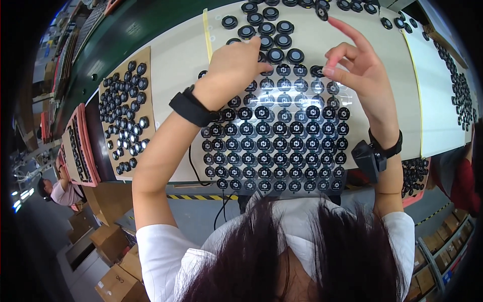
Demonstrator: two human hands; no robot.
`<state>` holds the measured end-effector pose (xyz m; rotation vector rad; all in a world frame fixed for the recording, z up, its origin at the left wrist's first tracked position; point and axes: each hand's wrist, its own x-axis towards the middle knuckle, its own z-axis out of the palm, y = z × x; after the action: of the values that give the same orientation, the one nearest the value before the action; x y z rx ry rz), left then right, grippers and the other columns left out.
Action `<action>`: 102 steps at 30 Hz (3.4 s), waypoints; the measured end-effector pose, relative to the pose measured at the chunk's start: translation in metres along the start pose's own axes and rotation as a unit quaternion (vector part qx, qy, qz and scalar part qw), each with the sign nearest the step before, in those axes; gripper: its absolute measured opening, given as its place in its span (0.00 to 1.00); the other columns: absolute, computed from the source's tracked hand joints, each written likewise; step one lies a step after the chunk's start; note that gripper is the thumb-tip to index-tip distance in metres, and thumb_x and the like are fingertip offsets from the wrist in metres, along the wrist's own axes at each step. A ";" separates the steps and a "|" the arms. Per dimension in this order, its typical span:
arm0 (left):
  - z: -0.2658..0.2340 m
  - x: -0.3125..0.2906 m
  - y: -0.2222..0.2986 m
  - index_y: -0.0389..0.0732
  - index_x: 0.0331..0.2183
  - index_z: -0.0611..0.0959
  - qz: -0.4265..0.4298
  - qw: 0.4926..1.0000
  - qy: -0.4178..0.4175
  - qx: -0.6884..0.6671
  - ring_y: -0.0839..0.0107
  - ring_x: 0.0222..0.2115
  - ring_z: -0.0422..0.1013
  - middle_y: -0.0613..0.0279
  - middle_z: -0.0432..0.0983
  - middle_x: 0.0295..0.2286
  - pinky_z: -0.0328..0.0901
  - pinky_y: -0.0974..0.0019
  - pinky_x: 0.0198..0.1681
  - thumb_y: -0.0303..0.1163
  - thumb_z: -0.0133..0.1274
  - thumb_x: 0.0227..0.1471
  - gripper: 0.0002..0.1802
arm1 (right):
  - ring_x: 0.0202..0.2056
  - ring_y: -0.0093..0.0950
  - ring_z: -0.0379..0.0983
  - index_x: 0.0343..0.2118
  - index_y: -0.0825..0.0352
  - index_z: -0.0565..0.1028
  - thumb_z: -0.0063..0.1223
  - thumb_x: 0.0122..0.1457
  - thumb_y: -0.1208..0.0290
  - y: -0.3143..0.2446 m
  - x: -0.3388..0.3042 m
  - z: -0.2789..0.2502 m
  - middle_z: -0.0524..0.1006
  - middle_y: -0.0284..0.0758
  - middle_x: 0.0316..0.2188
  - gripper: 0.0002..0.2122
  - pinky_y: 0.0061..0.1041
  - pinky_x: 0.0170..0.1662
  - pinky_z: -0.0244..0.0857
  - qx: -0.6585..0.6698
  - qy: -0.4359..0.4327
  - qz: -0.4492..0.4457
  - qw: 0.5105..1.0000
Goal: The person peels a plastic sheet from a grid of stickers, picks up a round black component, and presses a sticker onto its back. This process is repeated for several components before the person replaces the plastic sheet and moves the items aside.
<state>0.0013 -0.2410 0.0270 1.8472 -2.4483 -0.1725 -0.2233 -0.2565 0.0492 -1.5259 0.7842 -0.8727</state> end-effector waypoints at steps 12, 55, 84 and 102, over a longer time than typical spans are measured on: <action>-0.067 -0.035 0.049 0.31 0.41 0.64 -0.029 0.715 0.042 -0.697 0.63 0.34 0.72 0.46 0.72 0.34 0.69 0.69 0.37 0.10 0.49 0.38 0.24 | 0.29 0.25 0.73 0.55 0.74 0.45 0.53 0.44 0.88 -0.002 0.057 0.021 0.73 0.36 0.21 0.36 0.25 0.48 0.62 0.388 -0.283 -0.374 0.793; -0.062 -0.027 0.048 0.35 0.39 0.72 -0.092 0.819 -0.051 -0.564 0.76 0.28 0.73 0.57 0.74 0.28 0.66 0.77 0.30 0.13 0.52 0.36 0.22 | 0.50 0.37 0.57 0.49 0.68 0.61 0.55 0.42 0.81 -0.037 0.010 0.023 0.63 0.45 0.45 0.27 0.31 0.52 0.53 -0.175 0.060 -0.098 0.978; -0.037 0.139 -0.111 0.39 0.35 0.74 -0.085 0.986 -0.014 -0.145 0.65 0.25 0.69 0.58 0.73 0.24 0.64 0.67 0.31 0.34 0.57 0.39 0.18 | 0.46 0.31 0.64 0.35 0.67 0.71 0.50 0.45 0.79 0.013 0.009 0.002 0.64 0.36 0.48 0.11 0.27 0.48 0.56 -0.216 0.135 -0.096 0.962; -0.013 0.097 -0.051 0.40 0.37 0.73 0.156 0.980 -0.072 -0.101 0.63 0.32 0.68 0.58 0.68 0.33 0.63 0.66 0.36 0.25 0.53 0.39 0.18 | 0.45 0.30 0.65 0.31 0.67 0.71 0.52 0.45 0.78 0.013 0.005 0.003 0.66 0.37 0.46 0.08 0.26 0.48 0.57 -0.174 0.124 -0.064 0.975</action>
<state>0.0251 -0.3484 0.0319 1.3958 -2.6573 -0.5291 -0.2182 -0.2609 0.0371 -1.8126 1.0720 -1.0775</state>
